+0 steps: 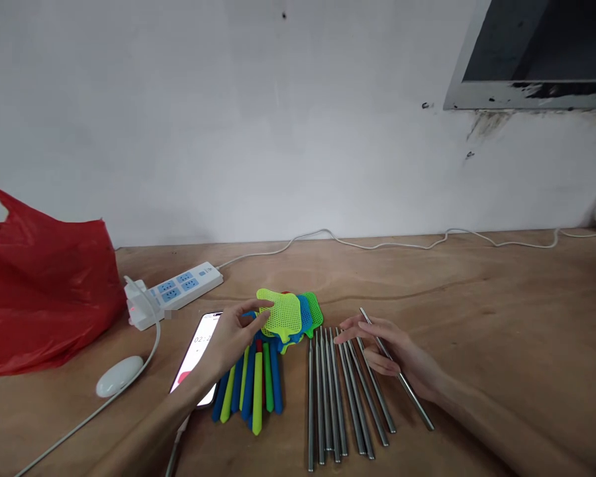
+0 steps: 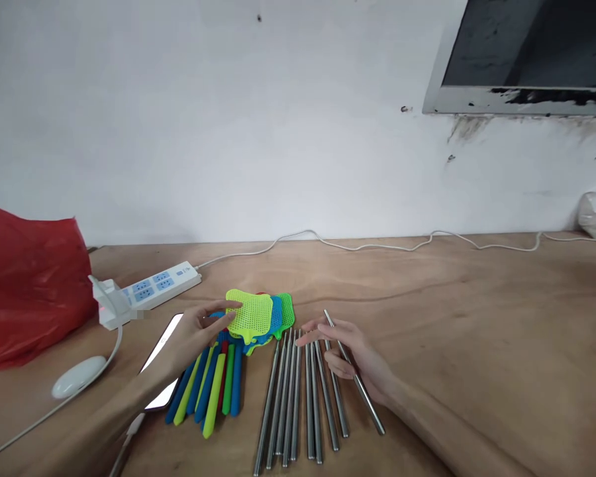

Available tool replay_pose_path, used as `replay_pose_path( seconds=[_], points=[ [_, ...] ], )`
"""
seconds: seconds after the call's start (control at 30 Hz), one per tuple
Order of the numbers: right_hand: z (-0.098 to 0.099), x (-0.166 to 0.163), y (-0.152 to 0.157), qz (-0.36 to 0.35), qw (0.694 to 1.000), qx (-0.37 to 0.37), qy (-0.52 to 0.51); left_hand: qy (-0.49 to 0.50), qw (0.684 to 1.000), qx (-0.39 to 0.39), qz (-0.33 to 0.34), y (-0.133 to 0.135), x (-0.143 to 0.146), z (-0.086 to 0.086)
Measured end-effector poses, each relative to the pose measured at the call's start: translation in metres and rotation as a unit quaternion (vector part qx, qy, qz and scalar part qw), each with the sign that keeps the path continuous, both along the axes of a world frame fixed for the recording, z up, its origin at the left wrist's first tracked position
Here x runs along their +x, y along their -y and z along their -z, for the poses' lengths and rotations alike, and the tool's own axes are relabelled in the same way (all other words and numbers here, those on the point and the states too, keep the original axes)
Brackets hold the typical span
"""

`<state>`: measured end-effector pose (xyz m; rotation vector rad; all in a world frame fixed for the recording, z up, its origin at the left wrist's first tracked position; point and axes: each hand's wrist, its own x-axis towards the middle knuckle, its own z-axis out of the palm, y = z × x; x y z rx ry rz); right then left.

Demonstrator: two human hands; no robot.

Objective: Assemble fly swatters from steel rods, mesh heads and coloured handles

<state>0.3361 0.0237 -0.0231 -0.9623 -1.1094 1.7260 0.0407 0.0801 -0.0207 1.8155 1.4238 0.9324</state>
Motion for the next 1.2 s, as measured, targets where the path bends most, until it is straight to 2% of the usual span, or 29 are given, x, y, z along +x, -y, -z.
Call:
replay_pose_path(
  seconds=[0.17,0.37,0.6,0.7,1.0,1.2],
  points=[
    [0.006,-0.002,-0.002,-0.002,1.000,-0.011,0.009,-0.105,0.993,0.050,0.011,-0.003,-0.003,0.004],
    [0.006,-0.002,-0.003,0.051,0.997,0.034,0.051,-0.229,0.969,0.090,0.023,0.005,-0.001,-0.001],
    [0.002,-0.002,-0.004,0.140,0.985,0.044,0.095,-0.302,0.947,0.106,0.033,0.008,0.001,-0.003],
    [0.005,0.002,-0.010,0.146,0.978,0.053,0.137,-0.313,0.942,0.120,0.022,0.010,0.001,-0.004],
    [0.028,0.019,-0.026,0.165,0.930,0.120,0.304,-0.303,0.932,0.200,-0.025,0.018,-0.001,-0.012],
    [0.038,0.020,-0.027,0.192,0.877,0.231,0.374,-0.287,0.933,0.218,0.000,0.025,0.000,-0.008]
  ],
)
